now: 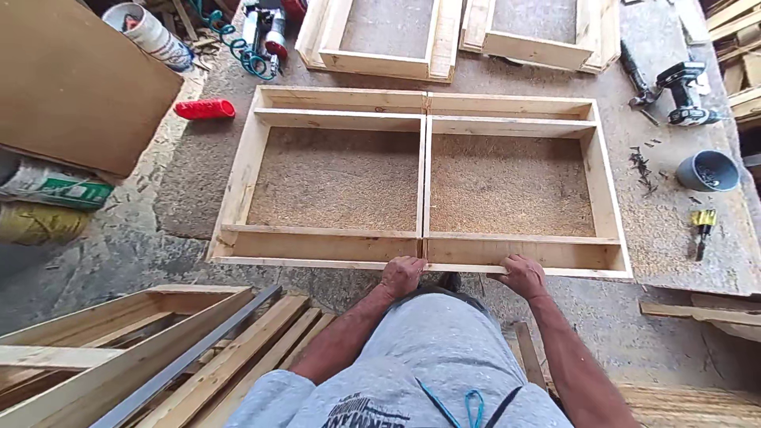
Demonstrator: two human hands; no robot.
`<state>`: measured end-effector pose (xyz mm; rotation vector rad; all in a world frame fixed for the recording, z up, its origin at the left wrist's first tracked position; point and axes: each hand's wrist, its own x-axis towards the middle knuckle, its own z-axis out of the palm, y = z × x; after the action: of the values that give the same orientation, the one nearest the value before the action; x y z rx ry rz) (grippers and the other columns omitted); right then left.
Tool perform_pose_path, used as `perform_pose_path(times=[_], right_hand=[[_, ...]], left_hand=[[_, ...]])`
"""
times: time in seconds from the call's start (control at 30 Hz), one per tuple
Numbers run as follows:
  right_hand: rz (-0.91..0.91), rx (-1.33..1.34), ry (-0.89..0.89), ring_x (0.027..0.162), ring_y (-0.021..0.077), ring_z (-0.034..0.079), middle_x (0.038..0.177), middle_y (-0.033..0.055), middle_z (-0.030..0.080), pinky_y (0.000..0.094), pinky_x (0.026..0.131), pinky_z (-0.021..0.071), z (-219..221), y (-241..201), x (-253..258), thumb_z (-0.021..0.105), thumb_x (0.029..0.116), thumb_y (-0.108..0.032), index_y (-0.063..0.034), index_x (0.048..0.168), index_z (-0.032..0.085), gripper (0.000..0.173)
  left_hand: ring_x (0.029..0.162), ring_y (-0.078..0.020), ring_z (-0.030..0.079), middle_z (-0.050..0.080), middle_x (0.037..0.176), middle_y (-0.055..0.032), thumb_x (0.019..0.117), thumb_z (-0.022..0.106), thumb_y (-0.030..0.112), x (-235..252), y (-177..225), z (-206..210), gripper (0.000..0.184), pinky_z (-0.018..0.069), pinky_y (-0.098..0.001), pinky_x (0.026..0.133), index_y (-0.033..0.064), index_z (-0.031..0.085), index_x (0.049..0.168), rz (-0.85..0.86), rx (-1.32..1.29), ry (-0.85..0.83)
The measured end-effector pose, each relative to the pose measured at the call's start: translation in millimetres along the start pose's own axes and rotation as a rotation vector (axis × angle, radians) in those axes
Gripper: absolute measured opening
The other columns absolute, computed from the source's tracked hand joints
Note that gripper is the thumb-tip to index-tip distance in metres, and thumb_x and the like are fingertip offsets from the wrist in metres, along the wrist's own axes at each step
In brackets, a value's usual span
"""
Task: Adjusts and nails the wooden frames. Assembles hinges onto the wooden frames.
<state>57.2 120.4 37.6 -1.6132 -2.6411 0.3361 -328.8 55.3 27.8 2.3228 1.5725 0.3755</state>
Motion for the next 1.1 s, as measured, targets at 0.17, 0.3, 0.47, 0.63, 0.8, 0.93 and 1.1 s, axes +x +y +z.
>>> perform_pose_path(times=[0.17, 0.3, 0.47, 0.63, 0.8, 0.93, 1.1], right_hand=[[-0.013, 0.018, 0.018, 0.082, 0.0299, 0.071, 0.08, 0.0095, 0.07, 0.0491, 0.068, 0.0571, 3.3, 1.1, -1.6, 0.067, 0.0843, -0.07, -0.011, 0.079, 0.068, 0.059], [0.022, -0.009, 0.01, 0.079, 0.0268, 0.072, 0.079, 0.0066, 0.071, 0.0474, 0.065, 0.0572, 1.0, 0.1, 2.9, 0.068, 0.0794, -0.073, -0.014, 0.077, 0.068, 0.059], [0.111, -0.027, -0.152, 0.087, 0.0309, 0.071, 0.088, 0.0106, 0.072, 0.0522, 0.072, 0.0573, -8.9, -9.5, 6.9, 0.068, 0.0791, -0.073, -0.0114, 0.087, 0.071, 0.062], [0.139, -0.071, -0.168, 0.09, 0.0303, 0.072, 0.092, 0.0094, 0.073, 0.0515, 0.073, 0.0576, -10.7, -11.1, 8.7, 0.067, 0.0792, -0.074, -0.0129, 0.092, 0.072, 0.063], [0.156, -0.051, -0.254, 0.095, 0.0302, 0.07, 0.096, 0.0092, 0.072, 0.0523, 0.076, 0.0565, -14.0, -13.3, 9.1, 0.065, 0.0807, -0.074, -0.0143, 0.095, 0.071, 0.061], [0.136, -0.009, -0.251, 0.095, 0.032, 0.069, 0.095, 0.0112, 0.072, 0.0529, 0.078, 0.0556, -12.3, -17.8, 12.4, 0.065, 0.0841, -0.069, -0.0112, 0.091, 0.071, 0.058], [0.22, 0.035, -0.343, 0.102, 0.033, 0.068, 0.104, 0.0115, 0.072, 0.055, 0.082, 0.0552, -16.7, -36.5, 27.7, 0.071, 0.0819, -0.058, -0.0124, 0.099, 0.072, 0.049]], left_hand=[[0.092, -0.0244, 0.076, 0.078, 0.103, -0.0062, 0.1005, 0.061, 0.032, 0.2, -1.1, 0.4, 0.028, 0.0622, -0.0435, 0.081, 0.0114, 0.077, 0.112, 0.014, -0.001, 0.017], [0.091, -0.0223, 0.076, 0.078, 0.101, -0.0045, 0.1005, 0.061, 0.031, 1.2, -2.4, -0.7, 0.027, 0.0625, -0.0409, 0.08, 0.0118, 0.077, 0.11, 0.025, -0.002, 0.022], [0.09, -0.0246, 0.076, 0.078, 0.1, -0.0073, 0.1019, 0.06, 0.031, 0.3, 1.2, -2.7, 0.028, 0.063, -0.0433, 0.08, 0.0105, 0.076, 0.112, 0.004, 0.001, 0.009], [0.095, -0.0244, 0.076, 0.078, 0.107, -0.007, 0.1023, 0.06, 0.039, 4.6, 3.7, -6.9, 0.033, 0.0628, -0.044, 0.082, 0.0118, 0.075, 0.115, 0.0, 0.027, -0.046], [0.096, -0.0262, 0.076, 0.077, 0.107, -0.0079, 0.1043, 0.058, 0.032, 5.8, 2.7, -11.9, 0.029, 0.0624, -0.0449, 0.083, 0.0115, 0.075, 0.116, 0.018, 0.034, -0.114], [0.091, -0.0274, 0.076, 0.078, 0.105, -0.0078, 0.1016, 0.061, 0.027, 6.1, -3.9, -15.2, 0.024, 0.0627, -0.0467, 0.079, 0.0112, 0.076, 0.113, 0.03, 0.037, -0.08], [0.092, -0.0306, 0.076, 0.078, 0.104, -0.0104, 0.0998, 0.064, 0.026, 14.0, -27.8, -26.8, 0.024, 0.0623, -0.0499, 0.08, 0.01, 0.076, 0.113, 0.039, 0.022, -0.097]])
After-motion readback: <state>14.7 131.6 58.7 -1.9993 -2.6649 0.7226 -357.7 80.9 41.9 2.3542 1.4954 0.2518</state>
